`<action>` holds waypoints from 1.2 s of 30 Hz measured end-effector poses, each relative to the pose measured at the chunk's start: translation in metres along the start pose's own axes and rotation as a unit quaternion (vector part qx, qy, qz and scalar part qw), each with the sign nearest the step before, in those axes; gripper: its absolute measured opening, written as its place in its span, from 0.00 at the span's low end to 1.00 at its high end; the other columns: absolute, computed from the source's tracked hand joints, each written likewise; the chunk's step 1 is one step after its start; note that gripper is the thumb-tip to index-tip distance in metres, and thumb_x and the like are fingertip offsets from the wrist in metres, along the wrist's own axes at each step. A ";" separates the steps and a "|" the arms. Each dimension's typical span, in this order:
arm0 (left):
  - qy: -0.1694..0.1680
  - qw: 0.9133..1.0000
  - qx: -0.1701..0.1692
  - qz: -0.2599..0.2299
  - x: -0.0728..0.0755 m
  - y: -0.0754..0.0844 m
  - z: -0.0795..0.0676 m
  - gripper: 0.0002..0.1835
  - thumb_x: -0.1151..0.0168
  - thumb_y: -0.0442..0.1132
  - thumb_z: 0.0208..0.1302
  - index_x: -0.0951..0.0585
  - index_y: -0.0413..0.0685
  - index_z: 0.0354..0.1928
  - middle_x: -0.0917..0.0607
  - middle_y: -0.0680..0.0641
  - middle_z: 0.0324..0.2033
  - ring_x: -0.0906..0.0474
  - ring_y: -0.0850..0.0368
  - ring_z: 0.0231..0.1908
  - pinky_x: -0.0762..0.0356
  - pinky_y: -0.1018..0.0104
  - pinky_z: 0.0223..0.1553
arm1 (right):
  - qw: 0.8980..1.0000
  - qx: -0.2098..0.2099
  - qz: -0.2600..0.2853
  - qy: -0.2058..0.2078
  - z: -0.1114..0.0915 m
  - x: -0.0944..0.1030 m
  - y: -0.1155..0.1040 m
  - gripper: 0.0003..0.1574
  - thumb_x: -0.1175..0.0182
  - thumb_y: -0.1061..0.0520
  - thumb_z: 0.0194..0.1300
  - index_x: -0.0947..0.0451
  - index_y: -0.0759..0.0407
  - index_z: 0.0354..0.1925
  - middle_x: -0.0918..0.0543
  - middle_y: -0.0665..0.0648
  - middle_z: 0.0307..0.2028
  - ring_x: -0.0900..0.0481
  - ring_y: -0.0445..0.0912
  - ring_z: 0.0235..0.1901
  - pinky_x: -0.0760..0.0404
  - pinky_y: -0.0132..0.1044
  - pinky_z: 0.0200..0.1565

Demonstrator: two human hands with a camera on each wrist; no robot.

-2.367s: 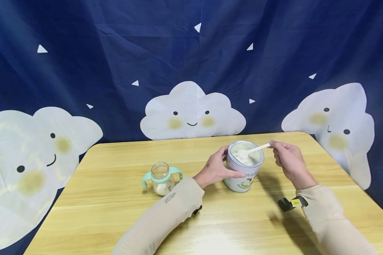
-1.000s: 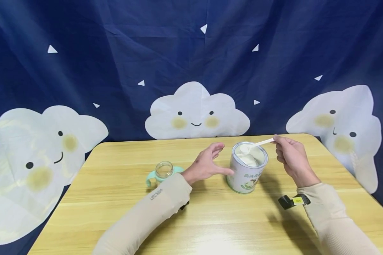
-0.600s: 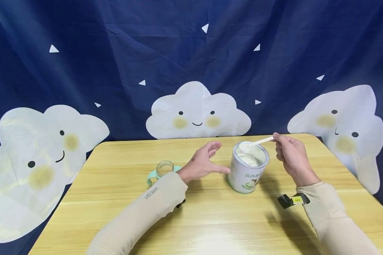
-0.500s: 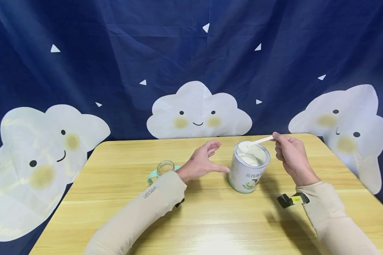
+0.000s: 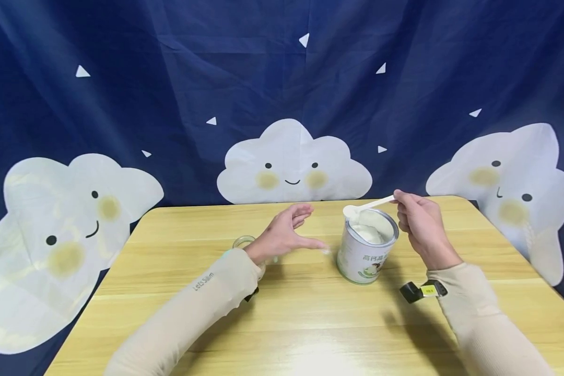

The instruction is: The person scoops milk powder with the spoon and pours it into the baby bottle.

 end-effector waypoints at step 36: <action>0.030 0.998 0.014 0.048 0.075 0.004 -0.037 0.45 0.18 0.42 0.49 0.31 0.46 0.69 0.25 0.50 0.65 0.31 0.56 0.67 0.33 0.58 0.68 | 0.999 -0.009 -0.044 0.015 -0.001 -0.049 -0.002 0.25 0.44 0.59 0.72 0.20 0.50 0.16 0.37 0.44 0.10 0.45 0.35 0.09 0.49 0.26 0.12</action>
Point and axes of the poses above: each hand's wrist, its own z-axis towards the middle knuckle, its own x-axis out of the back of the hand, y = z × x, the point moved 2 cm from there along z, towards the middle knuckle
